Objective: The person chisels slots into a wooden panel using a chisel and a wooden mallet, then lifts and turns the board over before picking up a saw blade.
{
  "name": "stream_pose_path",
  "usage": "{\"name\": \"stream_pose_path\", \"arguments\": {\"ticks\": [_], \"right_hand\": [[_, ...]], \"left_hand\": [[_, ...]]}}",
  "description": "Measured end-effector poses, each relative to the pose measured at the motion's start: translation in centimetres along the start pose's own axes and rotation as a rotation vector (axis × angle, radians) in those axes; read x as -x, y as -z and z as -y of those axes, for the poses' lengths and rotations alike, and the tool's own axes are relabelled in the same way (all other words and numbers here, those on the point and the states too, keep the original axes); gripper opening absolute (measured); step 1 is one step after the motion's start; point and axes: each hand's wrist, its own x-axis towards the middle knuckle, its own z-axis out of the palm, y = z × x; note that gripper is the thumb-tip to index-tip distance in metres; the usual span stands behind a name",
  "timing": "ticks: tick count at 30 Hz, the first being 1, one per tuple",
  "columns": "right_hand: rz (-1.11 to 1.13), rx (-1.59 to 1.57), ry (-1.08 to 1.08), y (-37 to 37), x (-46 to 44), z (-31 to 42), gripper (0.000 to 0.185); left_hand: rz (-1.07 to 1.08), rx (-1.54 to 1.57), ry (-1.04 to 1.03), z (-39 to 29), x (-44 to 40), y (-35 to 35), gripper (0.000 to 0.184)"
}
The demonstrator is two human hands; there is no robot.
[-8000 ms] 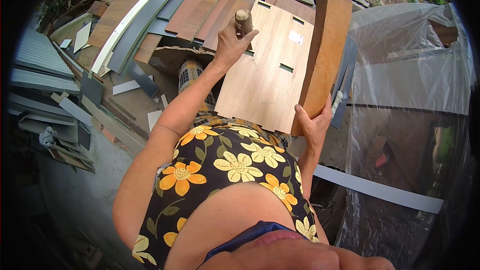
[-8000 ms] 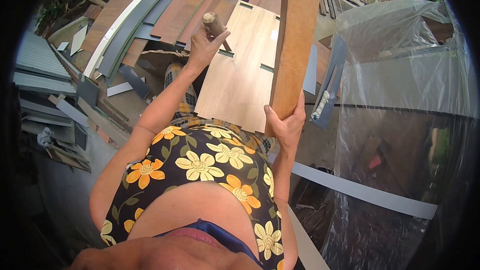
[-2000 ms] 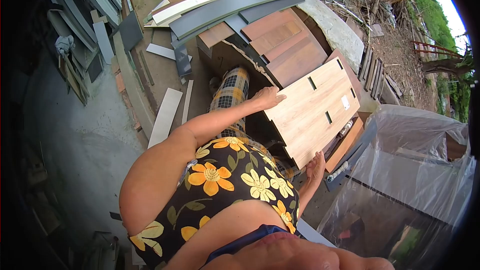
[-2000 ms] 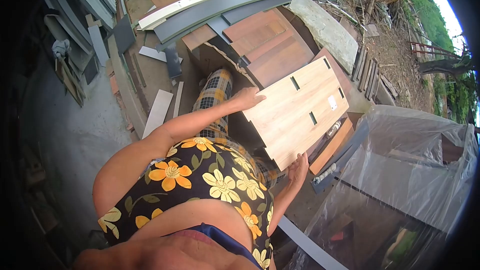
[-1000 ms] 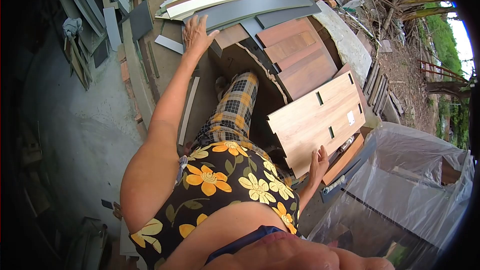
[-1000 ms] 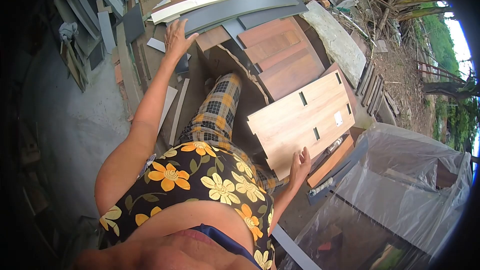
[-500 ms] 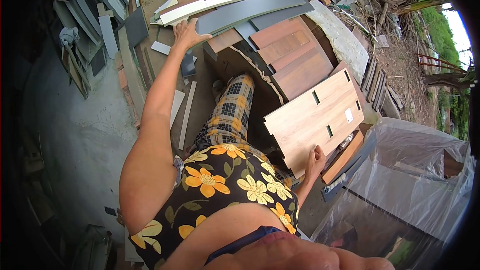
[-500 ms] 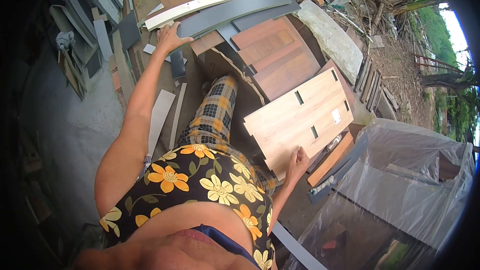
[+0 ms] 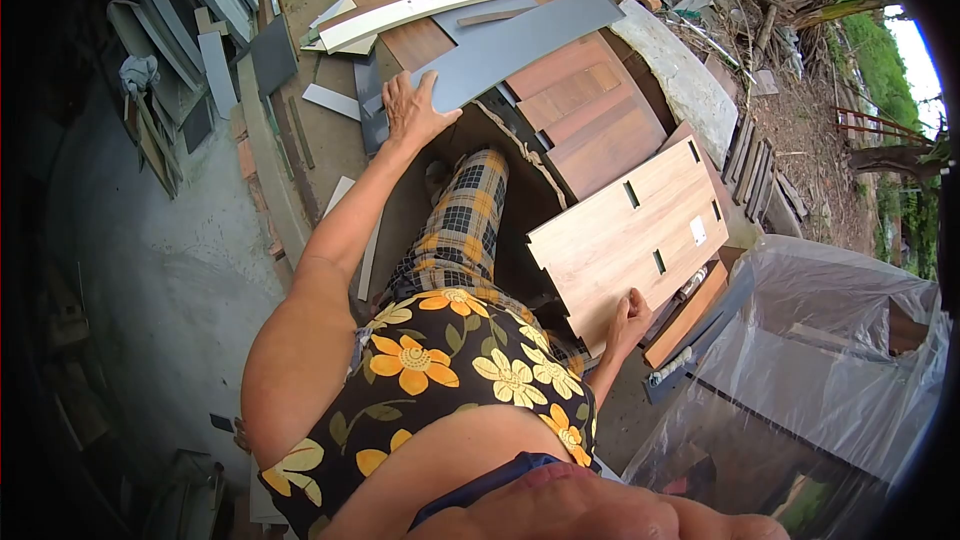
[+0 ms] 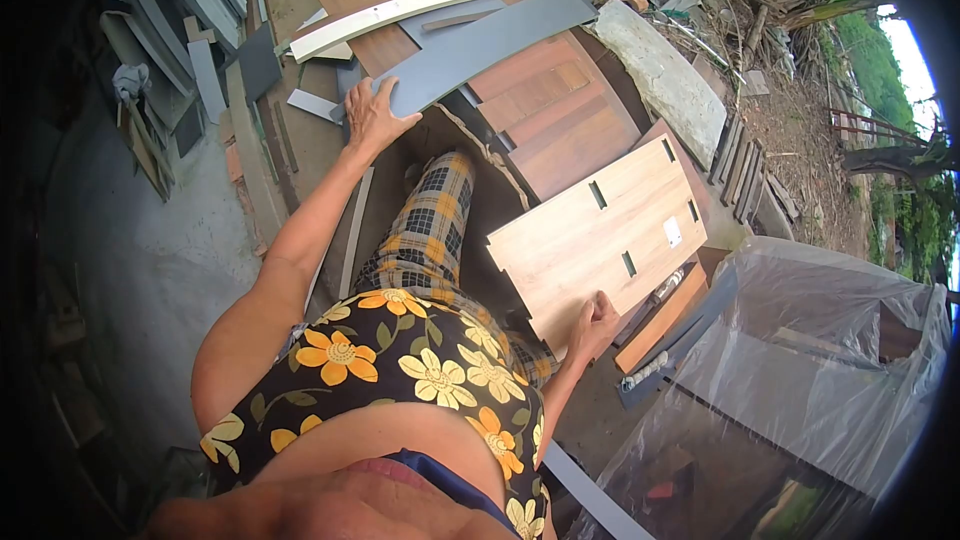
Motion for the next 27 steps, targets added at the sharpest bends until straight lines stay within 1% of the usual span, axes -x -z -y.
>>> {"name": "stream_pose_path", "arguments": {"ticks": [2,4,7,10,13,15,16,19,22,25,27], "right_hand": [[-0.024,0.026,0.014,0.0,0.2,0.4,0.039],[-0.026,0.036,-0.016,0.1,0.4,1.3,0.039],[-0.032,0.040,-0.032,-0.1,0.3,1.1,0.038],[-0.042,0.042,-0.031,0.0,0.4,1.2,0.037],[-0.049,0.051,-0.025,-0.1,0.5,1.2,0.037],[-0.060,0.043,-0.006,-0.2,0.4,0.9,0.036],[-0.069,0.030,0.011,-0.2,0.4,0.6,0.035],[-0.083,0.067,0.015,-0.2,0.5,0.5,0.034],[-0.122,0.077,0.027,-0.6,0.6,0.3,0.031],[-0.152,0.070,0.024,-0.9,0.4,0.2,0.028],[-0.153,0.079,0.020,-0.8,0.3,0.6,0.026]], "left_hand": [[0.002,0.012,-0.035,0.5,0.0,-0.5,0.075],[0.031,0.022,-0.043,0.7,-0.3,-0.4,0.074],[0.124,0.030,-0.009,0.9,-1.0,-0.4,0.075],[0.215,-0.040,0.049,0.4,-1.7,0.0,0.073],[0.269,-0.086,0.081,-0.1,-3.6,0.5,0.067],[0.254,-0.019,0.088,-0.1,-5.8,0.2,0.058],[0.244,0.015,0.091,-0.1,-7.2,-0.2,0.053],[0.164,0.128,-0.002,0.7,-10.9,-3.3,0.038],[0.202,0.177,-0.035,0.5,-13.8,-6.2,0.035],[0.322,0.133,-0.016,0.5,-15.8,-9.0,0.036],[0.349,0.109,0.032,0.4,-16.1,-10.0,0.041]]}}
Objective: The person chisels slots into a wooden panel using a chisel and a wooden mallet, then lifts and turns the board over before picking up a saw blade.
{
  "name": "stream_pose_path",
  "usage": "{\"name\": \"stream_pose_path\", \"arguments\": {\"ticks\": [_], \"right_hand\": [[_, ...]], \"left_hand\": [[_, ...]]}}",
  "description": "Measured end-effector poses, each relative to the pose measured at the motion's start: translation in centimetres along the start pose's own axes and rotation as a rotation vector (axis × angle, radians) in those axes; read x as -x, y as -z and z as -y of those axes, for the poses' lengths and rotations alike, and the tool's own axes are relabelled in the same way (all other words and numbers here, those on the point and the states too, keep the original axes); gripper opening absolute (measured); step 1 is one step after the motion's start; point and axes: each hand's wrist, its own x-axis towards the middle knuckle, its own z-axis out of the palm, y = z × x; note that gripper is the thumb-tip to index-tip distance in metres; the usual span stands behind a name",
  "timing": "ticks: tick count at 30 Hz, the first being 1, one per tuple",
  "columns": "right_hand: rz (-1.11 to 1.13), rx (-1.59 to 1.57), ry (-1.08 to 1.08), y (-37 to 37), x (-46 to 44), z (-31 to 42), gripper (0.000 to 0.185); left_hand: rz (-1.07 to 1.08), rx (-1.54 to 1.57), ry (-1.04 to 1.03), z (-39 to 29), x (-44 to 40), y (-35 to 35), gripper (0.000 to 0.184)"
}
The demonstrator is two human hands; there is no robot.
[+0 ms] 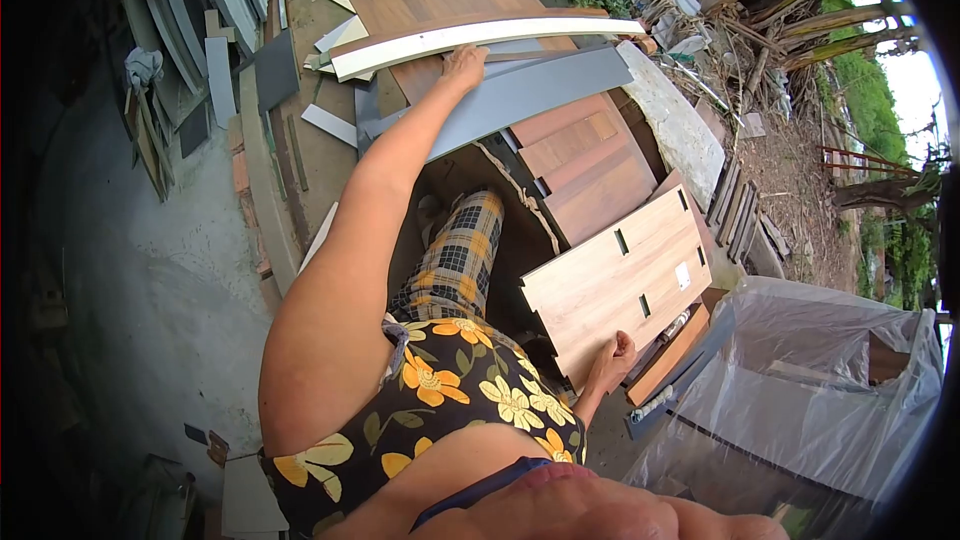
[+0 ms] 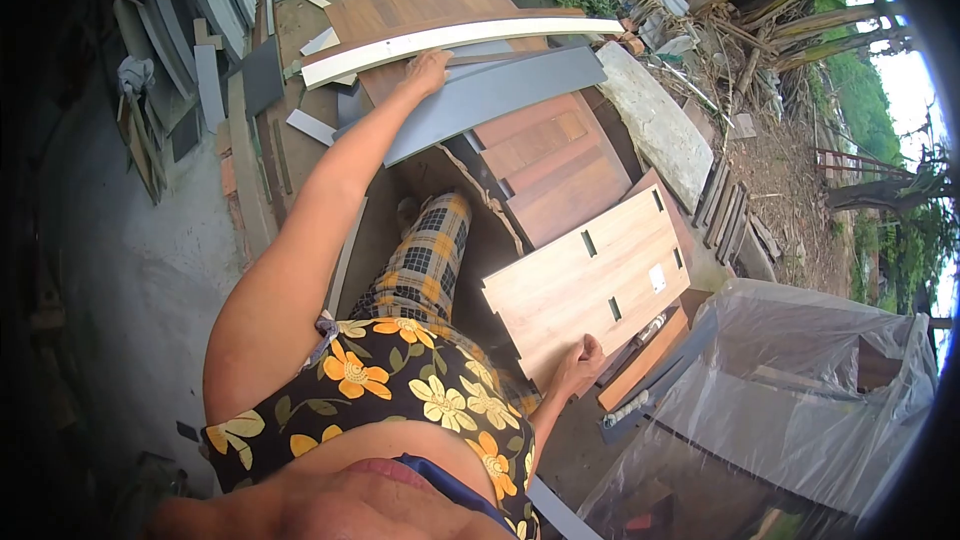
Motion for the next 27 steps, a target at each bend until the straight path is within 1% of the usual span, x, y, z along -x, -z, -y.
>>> {"name": "stream_pose_path", "arguments": {"ticks": [2,3,6,9,11,12,15,18,21,23,24,25,26,27], "right_hand": [[-0.010,-0.014,0.018,-0.2,-0.3,-0.5,0.022],[-0.007,-0.013,0.016,-0.1,-0.4,-0.4,0.022],[-0.015,-0.008,0.024,-0.2,-0.6,-0.4,0.021],[-0.011,0.013,0.026,-0.1,-0.8,-0.4,0.021],[-0.018,0.025,0.037,-0.2,-0.8,-0.3,0.020],[-0.024,0.018,0.038,-0.3,-0.8,-0.3,0.020],[-0.033,0.015,0.036,-0.3,-0.7,-0.4,0.020],[-0.026,0.012,0.023,-0.3,-0.6,0.3,0.020],[-0.022,-0.026,0.021,-0.4,-1.0,-0.8,0.021],[0.032,-0.070,-0.019,0.1,-1.1,-0.1,0.017],[0.058,-0.092,-0.039,0.3,-1.3,0.1,0.015],[0.086,-0.246,-0.108,0.1,-2.0,-0.8,0.016],[0.111,-0.390,-0.187,0.1,-2.3,-1.9,0.017],[0.171,-0.535,-0.290,0.7,-2.3,-0.7,0.020]], "left_hand": [[0.028,-0.037,0.087,0.2,-0.4,-0.8,0.043],[0.005,-0.083,0.106,0.5,-0.9,-1.5,0.042],[-0.095,-0.031,0.136,1.0,-1.7,-3.3,0.033],[-0.056,-0.002,0.143,1.1,-1.6,-3.5,0.026],[-0.096,-0.004,0.092,1.0,-0.7,-2.5,0.022],[-0.114,-0.005,0.065,0.9,-0.2,-1.8,0.022],[-0.178,0.050,0.074,1.1,1.0,0.0,0.030],[-0.293,0.215,0.140,1.3,2.8,1.4,0.035],[-0.243,0.714,0.228,0.5,6.1,3.0,0.034],[-0.180,1.028,0.237,-1.1,9.7,3.8,0.029],[-0.111,1.207,0.196,-2.6,11.9,4.4,0.028],[-0.033,1.387,0.158,-4.2,14.1,5.0,0.026],[0.057,1.491,0.106,-5.8,16.1,5.4,0.024],[0.166,1.578,0.089,-7.5,17.9,5.4,0.023]]}}
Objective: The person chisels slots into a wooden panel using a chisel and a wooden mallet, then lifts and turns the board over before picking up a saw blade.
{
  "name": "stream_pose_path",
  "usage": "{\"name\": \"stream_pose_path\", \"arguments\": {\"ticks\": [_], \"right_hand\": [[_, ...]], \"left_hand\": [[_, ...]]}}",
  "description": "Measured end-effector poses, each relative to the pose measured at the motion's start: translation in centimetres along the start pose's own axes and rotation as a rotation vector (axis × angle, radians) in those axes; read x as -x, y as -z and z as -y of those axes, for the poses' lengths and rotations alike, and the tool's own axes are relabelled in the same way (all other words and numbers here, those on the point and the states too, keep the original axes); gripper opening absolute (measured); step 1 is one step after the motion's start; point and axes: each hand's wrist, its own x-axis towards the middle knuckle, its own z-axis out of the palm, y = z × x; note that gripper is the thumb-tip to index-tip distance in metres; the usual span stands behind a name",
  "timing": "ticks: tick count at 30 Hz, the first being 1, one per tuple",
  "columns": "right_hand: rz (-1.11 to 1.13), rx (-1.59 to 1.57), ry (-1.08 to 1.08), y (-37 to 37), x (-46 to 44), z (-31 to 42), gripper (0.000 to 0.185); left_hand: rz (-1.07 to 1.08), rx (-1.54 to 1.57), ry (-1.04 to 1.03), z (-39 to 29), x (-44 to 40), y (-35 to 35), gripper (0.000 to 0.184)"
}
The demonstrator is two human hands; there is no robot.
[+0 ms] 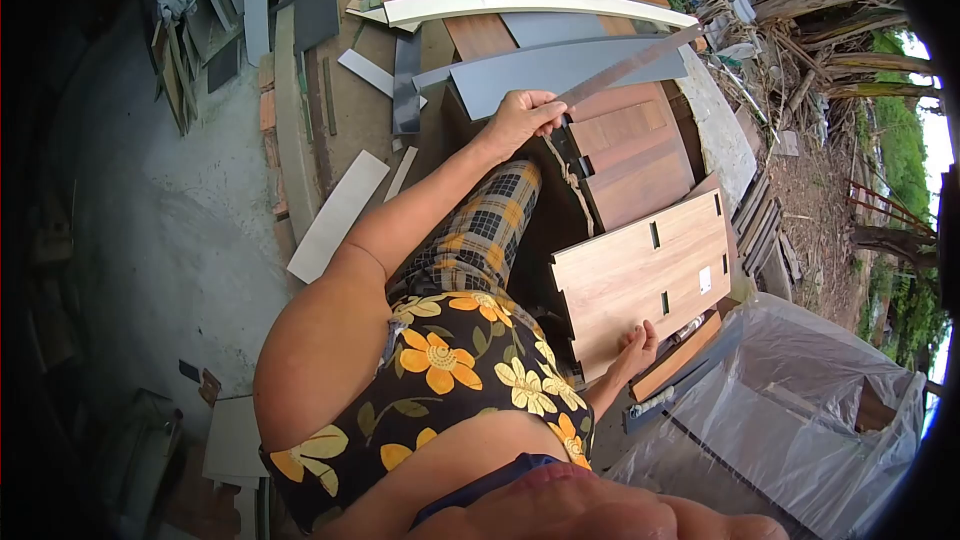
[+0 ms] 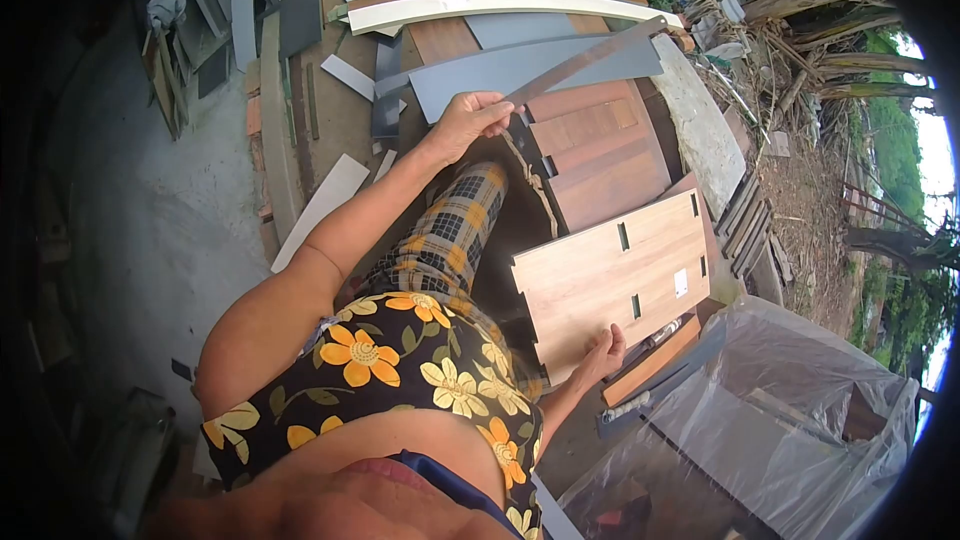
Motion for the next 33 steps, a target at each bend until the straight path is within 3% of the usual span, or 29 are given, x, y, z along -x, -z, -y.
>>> {"name": "stream_pose_path", "arguments": {"ticks": [4,7,9,13,17,21,26,31,33], "right_hand": [[0.120,-0.151,-0.021,-3.1,2.1,6.0,0.028],[0.312,-0.213,0.001,-5.7,3.8,9.3,0.054],[0.382,-0.345,0.017,-6.9,4.0,9.4,0.059],[0.334,-0.444,0.032,-8.2,5.7,11.1,0.051],[0.257,-0.474,0.047,-7.2,5.5,10.2,0.034],[0.193,-0.406,0.175,-6.1,5.4,10.7,0.030],[0.117,-0.271,0.202,-4.8,4.9,10.6,0.029],[0.122,-0.061,0.150,-5.3,5.7,10.1,0.031],[0.162,-0.016,0.185,-5.5,5.6,9.5,0.030]], "left_hand": [[0.317,0.228,0.250,2.4,6.1,-7.5,0.018],[0.514,0.210,0.404,4.3,9.1,-11.3,0.025],[0.604,0.216,0.462,5.6,10.8,-13.0,0.020],[0.773,0.116,0.528,7.2,13.2,-14.6,0.017],[0.792,-0.029,0.551,6.8,13.5,-14.5,0.019],[0.689,-0.240,0.191,9.8,13.6,-13.0,0.020],[0.547,-0.546,0.332,6.9,12.0,-9.3,0.029],[0.343,-0.459,0.258,5.4,9.7,-5.0,0.024],[0.214,-0.519,0.129,4.2,8.7,-3.2,0.022]]}}
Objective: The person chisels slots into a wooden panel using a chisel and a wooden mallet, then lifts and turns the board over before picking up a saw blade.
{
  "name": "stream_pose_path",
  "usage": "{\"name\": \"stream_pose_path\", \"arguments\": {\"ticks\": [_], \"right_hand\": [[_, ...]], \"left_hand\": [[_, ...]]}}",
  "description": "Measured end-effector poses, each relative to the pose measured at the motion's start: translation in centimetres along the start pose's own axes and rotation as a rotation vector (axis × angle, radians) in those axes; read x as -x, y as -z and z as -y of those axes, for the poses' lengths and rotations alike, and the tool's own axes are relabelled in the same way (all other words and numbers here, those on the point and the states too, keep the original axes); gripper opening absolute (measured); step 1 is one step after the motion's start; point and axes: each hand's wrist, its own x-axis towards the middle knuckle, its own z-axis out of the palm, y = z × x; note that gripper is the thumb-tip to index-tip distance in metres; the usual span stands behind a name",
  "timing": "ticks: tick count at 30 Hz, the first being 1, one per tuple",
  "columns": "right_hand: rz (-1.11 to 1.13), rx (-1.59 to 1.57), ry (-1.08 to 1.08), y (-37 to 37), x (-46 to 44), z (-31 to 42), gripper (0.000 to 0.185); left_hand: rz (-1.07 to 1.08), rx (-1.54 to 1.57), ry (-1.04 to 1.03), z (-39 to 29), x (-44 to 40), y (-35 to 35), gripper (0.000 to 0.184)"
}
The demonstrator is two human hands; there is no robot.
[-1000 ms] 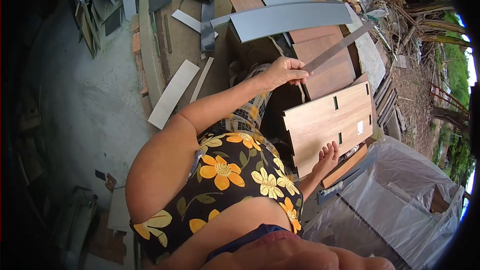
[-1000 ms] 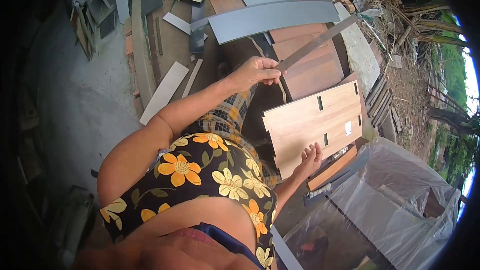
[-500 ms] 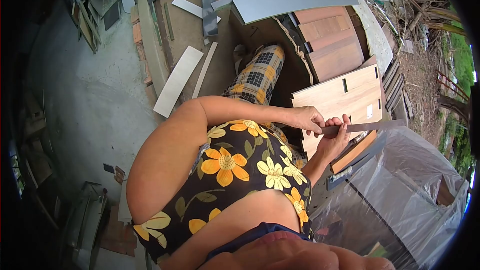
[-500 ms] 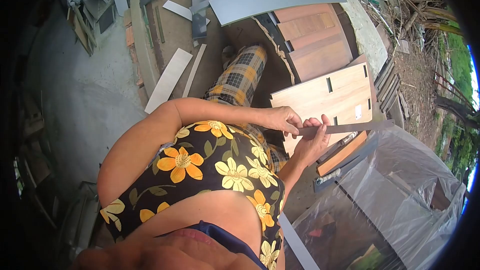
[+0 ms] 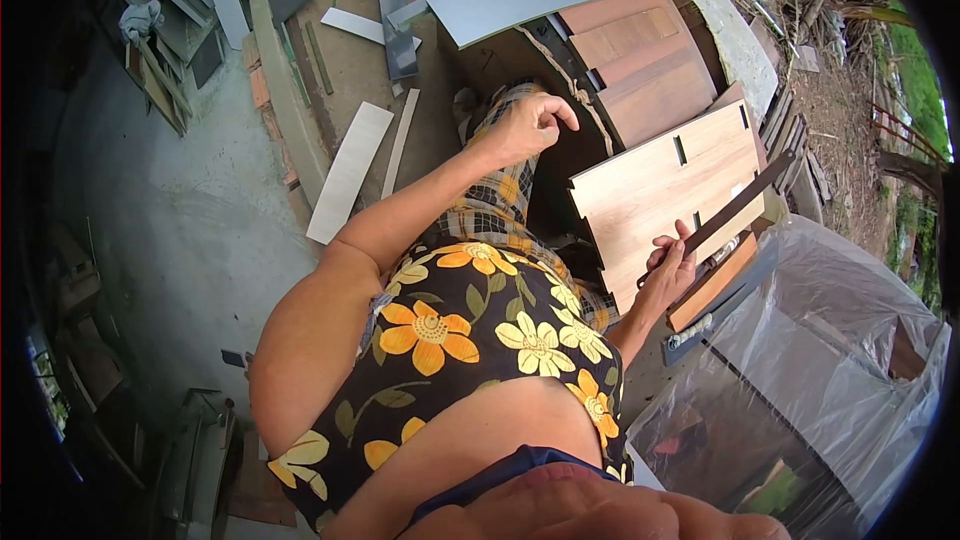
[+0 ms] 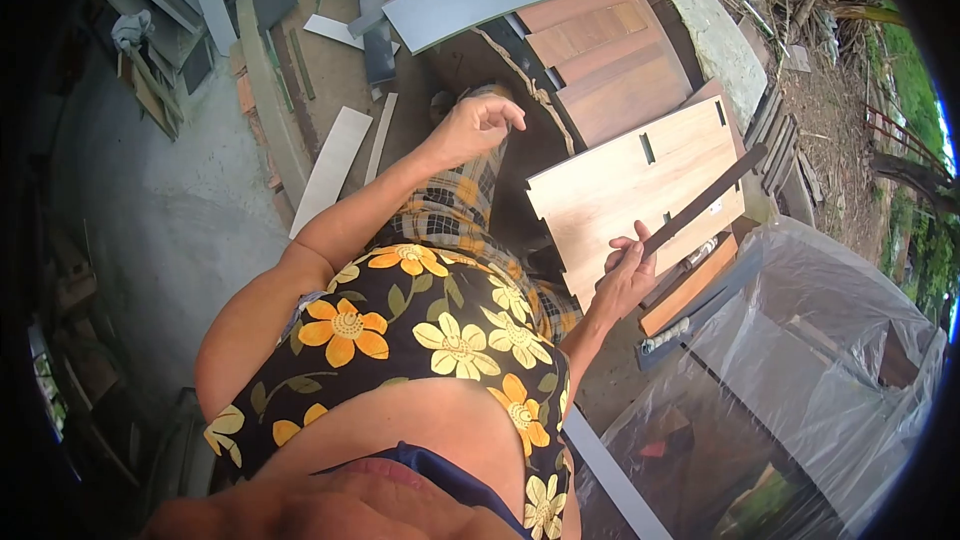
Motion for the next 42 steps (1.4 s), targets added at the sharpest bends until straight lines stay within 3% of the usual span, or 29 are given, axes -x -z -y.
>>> {"name": "stream_pose_path", "arguments": {"ticks": [4,8,14,15,18,20,25,34,42], "right_hand": [[0.004,0.089,0.049,-0.3,0.2,-1.0,0.029],[-0.046,0.121,-0.011,0.0,0.4,-1.1,0.030],[-0.109,0.140,-0.034,0.7,0.6,-3.3,0.030],[-0.114,0.137,-0.041,0.8,0.8,-3.4,0.030],[-0.126,0.135,-0.033,1.1,1.2,-3.5,0.030],[-0.135,0.131,-0.032,1.3,1.6,-3.5,0.030],[-0.175,0.110,-0.003,2.1,2.2,-4.6,0.031],[-0.163,0.220,-0.103,3.1,3.4,-5.6,0.033],[-0.196,0.195,-0.067,3.1,3.6,-5.5,0.034]], "left_hand": [[-0.362,-0.231,-0.133,-1.4,-1.0,4.2,0.019],[-0.492,-0.344,-0.174,-1.5,-1.4,6.7,0.019],[-0.395,-0.435,-0.187,-1.3,-2.1,5.6,0.017],[-0.346,-0.480,-0.156,-2.1,-2.5,5.0,0.023],[-0.314,-0.660,-0.354,-0.8,-5.5,3.4,0.031],[-0.294,-0.771,-0.408,-0.6,-7.5,2.1,0.046],[-0.222,-0.978,-0.336,2.0,-12.0,-1.2,0.066],[-0.222,-1.125,-0.269,4.2,-14.1,-1.0,0.053],[-0.269,-1.234,-0.283,2.3,-12.0,-2.9,0.060]]}}
